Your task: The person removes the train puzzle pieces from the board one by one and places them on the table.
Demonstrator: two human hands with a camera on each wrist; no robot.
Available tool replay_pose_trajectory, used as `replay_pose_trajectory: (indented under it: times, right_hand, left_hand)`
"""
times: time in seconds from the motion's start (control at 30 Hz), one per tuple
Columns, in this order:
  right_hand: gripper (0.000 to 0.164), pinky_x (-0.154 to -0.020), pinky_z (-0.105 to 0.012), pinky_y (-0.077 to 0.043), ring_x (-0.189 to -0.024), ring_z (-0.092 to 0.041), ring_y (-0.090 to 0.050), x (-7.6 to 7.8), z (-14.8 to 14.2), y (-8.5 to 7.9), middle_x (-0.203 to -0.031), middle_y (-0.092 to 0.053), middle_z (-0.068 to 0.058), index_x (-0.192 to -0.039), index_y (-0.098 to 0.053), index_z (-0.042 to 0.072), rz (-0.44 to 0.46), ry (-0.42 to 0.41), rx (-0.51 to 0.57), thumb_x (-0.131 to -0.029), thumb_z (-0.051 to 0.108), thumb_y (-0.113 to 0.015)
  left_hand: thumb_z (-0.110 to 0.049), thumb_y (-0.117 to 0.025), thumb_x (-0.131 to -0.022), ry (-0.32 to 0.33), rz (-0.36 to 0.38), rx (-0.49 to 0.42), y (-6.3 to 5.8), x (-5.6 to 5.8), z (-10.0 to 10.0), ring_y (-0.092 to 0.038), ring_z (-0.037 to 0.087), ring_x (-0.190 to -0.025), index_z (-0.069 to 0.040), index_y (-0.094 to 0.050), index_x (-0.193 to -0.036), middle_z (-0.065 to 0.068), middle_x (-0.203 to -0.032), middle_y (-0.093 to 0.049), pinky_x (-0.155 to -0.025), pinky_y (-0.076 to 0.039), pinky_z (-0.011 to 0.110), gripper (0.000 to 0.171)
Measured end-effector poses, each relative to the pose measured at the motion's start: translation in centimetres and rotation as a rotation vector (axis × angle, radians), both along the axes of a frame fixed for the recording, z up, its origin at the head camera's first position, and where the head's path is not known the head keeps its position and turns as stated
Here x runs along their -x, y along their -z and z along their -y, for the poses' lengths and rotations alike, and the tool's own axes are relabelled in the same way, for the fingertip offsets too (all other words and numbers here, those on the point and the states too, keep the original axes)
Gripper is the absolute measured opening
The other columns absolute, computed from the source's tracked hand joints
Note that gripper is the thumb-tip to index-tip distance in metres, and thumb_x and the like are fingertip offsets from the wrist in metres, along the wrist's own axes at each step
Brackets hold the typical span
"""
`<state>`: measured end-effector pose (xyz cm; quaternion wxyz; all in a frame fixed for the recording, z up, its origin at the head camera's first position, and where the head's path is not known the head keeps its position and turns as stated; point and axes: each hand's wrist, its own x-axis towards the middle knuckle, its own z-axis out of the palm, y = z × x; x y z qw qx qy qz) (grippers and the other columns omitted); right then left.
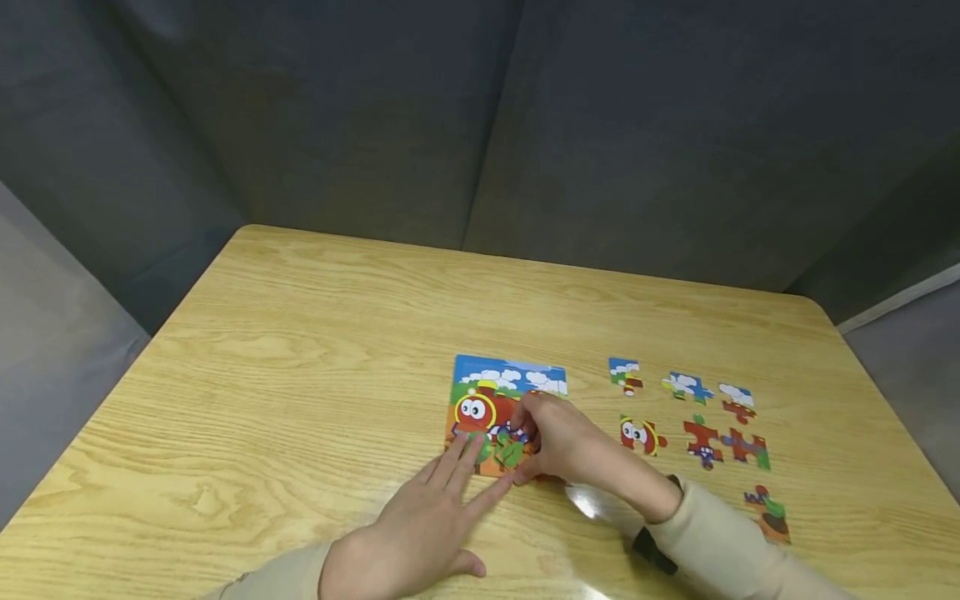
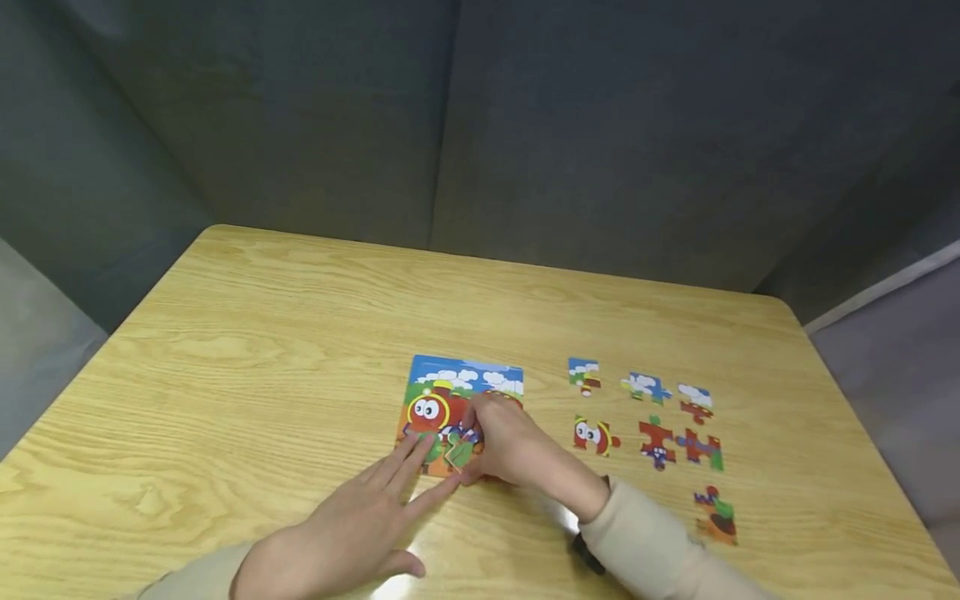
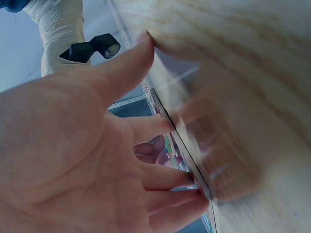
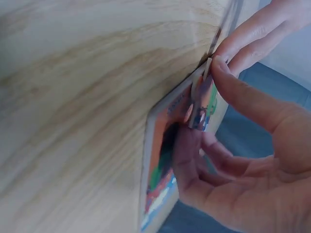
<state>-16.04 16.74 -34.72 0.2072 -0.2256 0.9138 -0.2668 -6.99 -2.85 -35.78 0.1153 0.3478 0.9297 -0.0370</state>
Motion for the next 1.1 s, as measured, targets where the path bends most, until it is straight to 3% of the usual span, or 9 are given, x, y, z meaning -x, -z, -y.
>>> replay_pose_trajectory:
  times: [0.17,0.4,0.57,0.67,0.73,0.93,1.1]
  right_hand:
    - [0.037,-0.059,-0.024,-0.045,-0.066,-0.009,-0.050,0.2,-0.5,0.4,-0.075,-0.056,0.003,-0.088,-0.062,0.007,0.020,-0.063,0.064,-0.066,0.012,-0.091]
    - [0.026,-0.057,-0.023,-0.043,-0.062,-0.005,-0.049,0.7,-2.0,0.1,-0.079,-0.059,0.006,-0.089,-0.064,0.010,-0.038,-0.096,0.144,-0.075,0.013,-0.085]
    - [0.013,-0.054,-0.029,-0.053,-0.060,-0.012,-0.061,1.1,-4.4,-0.4,-0.079,-0.063,-0.002,-0.105,-0.062,0.003,0.152,-0.185,0.290,-0.093,0.005,-0.065]
    - [0.016,-0.054,-0.029,-0.053,-0.063,-0.014,-0.063,1.1,-6.4,-0.5,-0.078,-0.062,-0.003,-0.115,-0.058,0.001,0.224,-0.260,0.297,-0.101,0.004,-0.052]
    - [0.014,-0.053,-0.028,-0.051,-0.062,-0.014,-0.062,1.1,-7.7,-0.5,-0.077,-0.061,-0.002,-0.114,-0.057,0.003,0.235,-0.297,0.288,-0.102,0.005,-0.049]
    - [0.011,-0.052,-0.028,-0.050,-0.058,-0.016,-0.059,1.0,-11.5,0.1,-0.074,-0.058,-0.001,-0.110,-0.059,0.005,0.302,-0.298,0.300,-0.099,0.006,-0.055]
    - [0.009,-0.048,-0.025,-0.043,-0.055,-0.010,-0.050,0.8,-14.6,0.7,-0.072,-0.056,0.002,-0.103,-0.063,0.006,0.250,-0.274,0.306,-0.095,0.002,-0.061]
  left_hand:
    - [-0.073,-0.053,-0.081,0.006,-0.026,0.001,0.1,0.0,0.0,-0.020,0.038,-0.145,-0.029,-0.029,-0.156,0.026,-0.158,-0.020,-0.110,-0.035,0.038,0.091]
    - [-0.073,-0.053,-0.080,0.012,-0.028,0.007,0.1,0.0,0.0,-0.021,0.039,-0.145,-0.029,-0.033,-0.154,0.026,-0.157,-0.021,-0.110,-0.035,0.038,0.089]
    - [-0.073,-0.052,-0.080,0.010,-0.024,0.011,0.1,0.0,0.0,-0.021,0.039,-0.145,-0.029,-0.033,-0.154,0.026,-0.157,-0.020,-0.111,-0.034,0.039,0.089]
    - [-0.074,-0.051,-0.080,0.010,-0.027,0.019,0.0,0.0,0.0,-0.020,0.039,-0.145,-0.029,-0.032,-0.155,0.027,-0.157,-0.019,-0.111,-0.033,0.039,0.089]
    - [-0.074,-0.051,-0.080,0.010,-0.025,0.023,0.0,0.0,0.0,-0.020,0.039,-0.145,-0.029,-0.032,-0.155,0.027,-0.157,-0.019,-0.111,-0.033,0.039,0.089]
    - [-0.073,-0.050,-0.081,0.009,-0.005,0.025,0.0,0.0,0.1,-0.019,0.039,-0.145,-0.028,-0.031,-0.155,0.026,-0.158,-0.018,-0.111,-0.032,0.039,0.088]
    - [-0.072,-0.052,-0.081,0.009,-0.010,0.016,0.0,0.0,0.0,-0.020,0.039,-0.145,-0.029,-0.031,-0.155,0.026,-0.158,-0.018,-0.111,-0.033,0.039,0.088]
